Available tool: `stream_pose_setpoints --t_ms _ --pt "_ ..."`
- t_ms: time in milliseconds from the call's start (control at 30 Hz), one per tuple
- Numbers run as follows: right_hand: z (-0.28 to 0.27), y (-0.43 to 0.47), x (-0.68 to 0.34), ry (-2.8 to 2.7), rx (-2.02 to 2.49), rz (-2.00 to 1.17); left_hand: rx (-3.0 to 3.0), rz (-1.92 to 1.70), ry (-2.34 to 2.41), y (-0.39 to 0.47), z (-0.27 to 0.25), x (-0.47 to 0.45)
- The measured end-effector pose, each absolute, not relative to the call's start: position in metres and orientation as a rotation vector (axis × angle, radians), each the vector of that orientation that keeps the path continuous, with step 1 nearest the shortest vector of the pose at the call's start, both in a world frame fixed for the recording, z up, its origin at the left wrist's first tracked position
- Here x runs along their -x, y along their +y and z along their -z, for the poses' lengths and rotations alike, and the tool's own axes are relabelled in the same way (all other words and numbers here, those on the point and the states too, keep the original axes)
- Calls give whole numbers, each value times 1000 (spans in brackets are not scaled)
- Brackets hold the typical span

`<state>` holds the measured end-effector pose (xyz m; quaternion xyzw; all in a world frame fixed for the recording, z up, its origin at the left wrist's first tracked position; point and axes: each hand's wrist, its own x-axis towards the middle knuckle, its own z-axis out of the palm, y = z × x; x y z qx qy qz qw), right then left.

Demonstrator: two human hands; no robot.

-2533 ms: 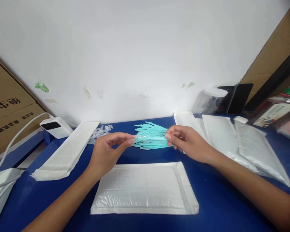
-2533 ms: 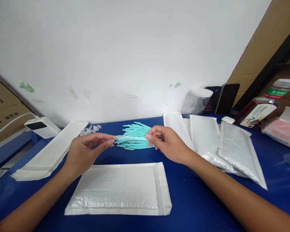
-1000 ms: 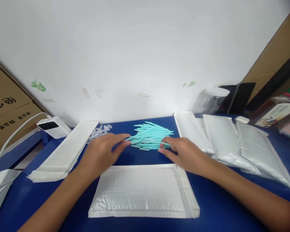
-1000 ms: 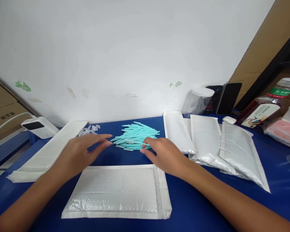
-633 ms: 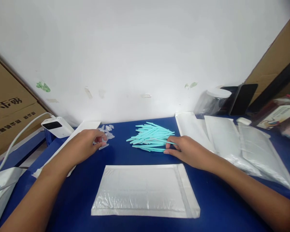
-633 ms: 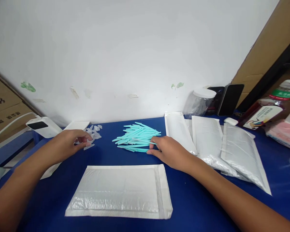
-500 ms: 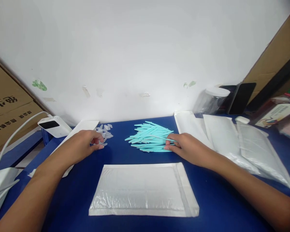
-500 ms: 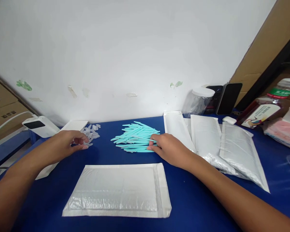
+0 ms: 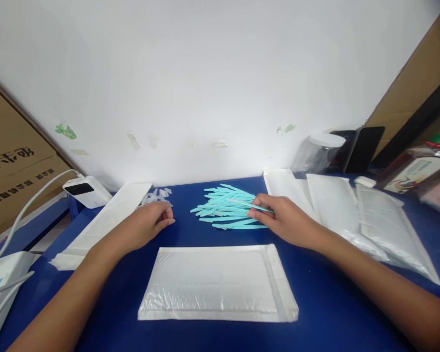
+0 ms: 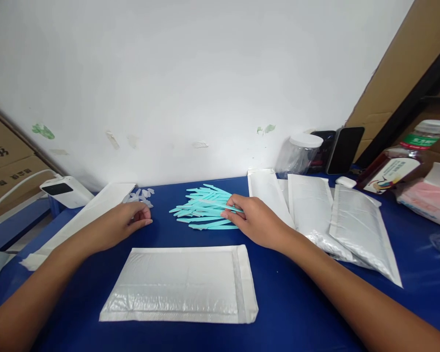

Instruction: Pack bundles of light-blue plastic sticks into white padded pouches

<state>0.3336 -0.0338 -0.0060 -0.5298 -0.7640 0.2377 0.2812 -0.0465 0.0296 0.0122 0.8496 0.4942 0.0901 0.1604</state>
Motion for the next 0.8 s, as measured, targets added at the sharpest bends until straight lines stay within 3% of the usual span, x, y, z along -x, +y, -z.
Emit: stream_pose_setpoints --t_ms 300,800 --pt "5 -35 -332 -2013 1389 -671 -2187 -756 1308 18 -7 13" --pt "5 -36 -332 -1995 1374 -676 -2035 -983 1197 3 -5 -4"
